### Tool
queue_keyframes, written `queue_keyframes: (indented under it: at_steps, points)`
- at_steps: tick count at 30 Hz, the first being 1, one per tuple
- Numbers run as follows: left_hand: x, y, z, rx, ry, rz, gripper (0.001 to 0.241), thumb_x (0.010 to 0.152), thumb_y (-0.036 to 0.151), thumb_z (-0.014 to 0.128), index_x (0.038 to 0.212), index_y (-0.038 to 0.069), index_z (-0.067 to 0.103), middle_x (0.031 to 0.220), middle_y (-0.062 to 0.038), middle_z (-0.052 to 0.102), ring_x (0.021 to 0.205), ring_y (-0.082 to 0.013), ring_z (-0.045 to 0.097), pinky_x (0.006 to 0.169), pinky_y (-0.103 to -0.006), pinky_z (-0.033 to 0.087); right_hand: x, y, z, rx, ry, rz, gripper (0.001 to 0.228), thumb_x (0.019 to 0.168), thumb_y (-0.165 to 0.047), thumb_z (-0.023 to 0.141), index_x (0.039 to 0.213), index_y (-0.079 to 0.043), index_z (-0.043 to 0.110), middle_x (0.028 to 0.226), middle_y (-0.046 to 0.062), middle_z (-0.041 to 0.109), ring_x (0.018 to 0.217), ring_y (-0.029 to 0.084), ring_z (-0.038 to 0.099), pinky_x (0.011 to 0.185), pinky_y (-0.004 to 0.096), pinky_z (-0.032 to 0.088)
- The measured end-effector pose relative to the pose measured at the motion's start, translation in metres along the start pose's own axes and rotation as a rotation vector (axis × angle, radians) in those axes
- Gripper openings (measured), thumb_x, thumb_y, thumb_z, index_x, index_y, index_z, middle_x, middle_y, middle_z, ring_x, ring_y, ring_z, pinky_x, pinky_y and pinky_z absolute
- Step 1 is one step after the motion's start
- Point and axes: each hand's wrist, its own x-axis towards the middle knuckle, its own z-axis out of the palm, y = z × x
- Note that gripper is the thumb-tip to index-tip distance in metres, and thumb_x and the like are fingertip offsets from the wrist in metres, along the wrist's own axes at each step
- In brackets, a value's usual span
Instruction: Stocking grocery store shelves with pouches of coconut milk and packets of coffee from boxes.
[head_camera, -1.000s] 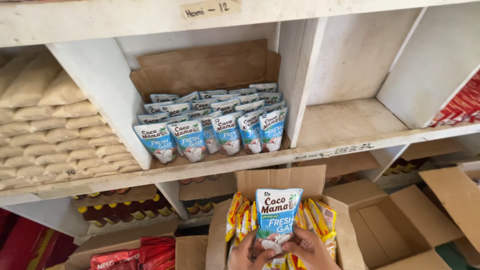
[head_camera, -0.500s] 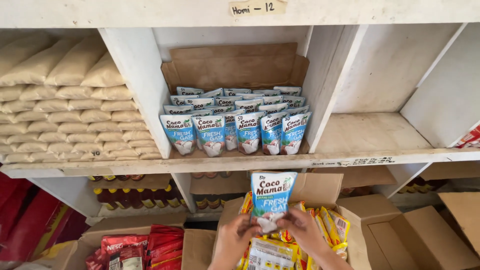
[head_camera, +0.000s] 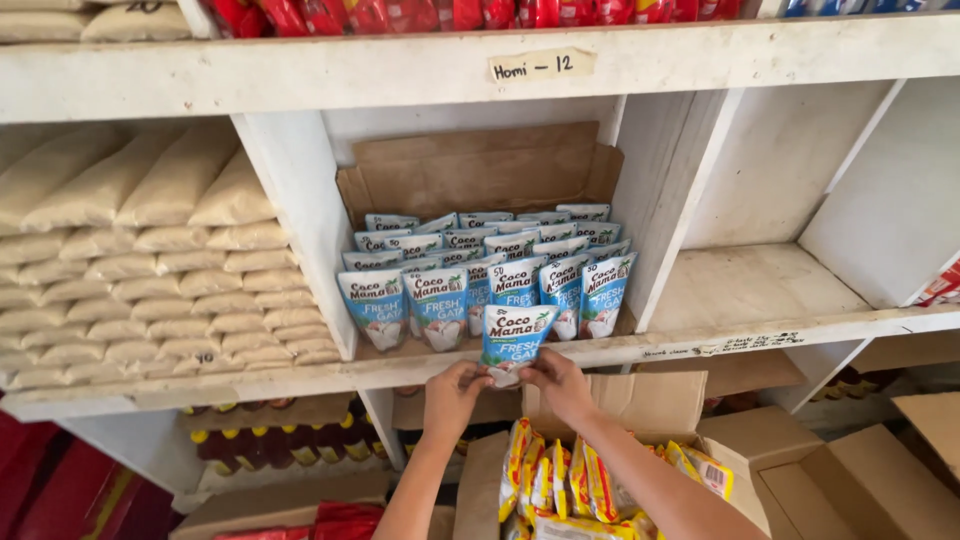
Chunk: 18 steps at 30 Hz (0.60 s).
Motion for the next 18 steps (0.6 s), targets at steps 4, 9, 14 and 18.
queue_keyframes:
  at_steps: [4,9,14,18]
  points:
    - [0.037,-0.019,-0.007,0.05,-0.013,0.039,0.011,0.083,0.004,0.077,0.093,0.001,0.074,0.083,-0.01,0.081,0.077,-0.0187,0.08,0.07,-0.0305,0.059,0.036,0.002,0.01,-0.042,0.051,0.037,0.019,0.092,-0.012,0.075,0.106,-0.003,0.067,0.089,0.003,0.073,0.083,0.01,0.064,0.075,0.028,0.054]
    - [0.066,-0.021,-0.012,0.181,0.008,0.111,0.012,0.083,0.008,0.078,0.092,0.001,0.073,0.083,-0.013,0.079,0.079,-0.0243,0.079,0.069,-0.0341,0.059,0.071,0.015,0.019,-0.046,0.078,0.008,0.018,0.091,-0.01,0.075,0.102,-0.002,0.063,0.086,0.004,0.071,0.082,0.01,0.065,0.075,0.028,0.053]
    - [0.077,-0.026,-0.016,0.223,0.063,0.165,0.014,0.082,0.009,0.077,0.094,0.003,0.073,0.087,-0.013,0.078,0.082,-0.028,0.078,0.068,-0.0378,0.059,0.083,0.008,0.031,-0.076,0.156,0.059,0.024,0.089,-0.008,0.074,0.109,-0.004,0.061,0.09,0.005,0.073,0.081,0.012,0.067,0.074,0.029,0.054]
    - [0.074,-0.012,-0.019,0.372,0.039,0.112,0.015,0.085,0.014,0.079,0.094,0.004,0.072,0.087,-0.015,0.077,0.081,-0.0318,0.075,0.067,-0.0415,0.057,0.08,0.013,0.033,-0.175,0.172,-0.03,0.018,0.091,-0.006,0.073,0.101,0.001,0.06,0.09,0.008,0.074,0.083,0.012,0.07,0.076,0.03,0.056]
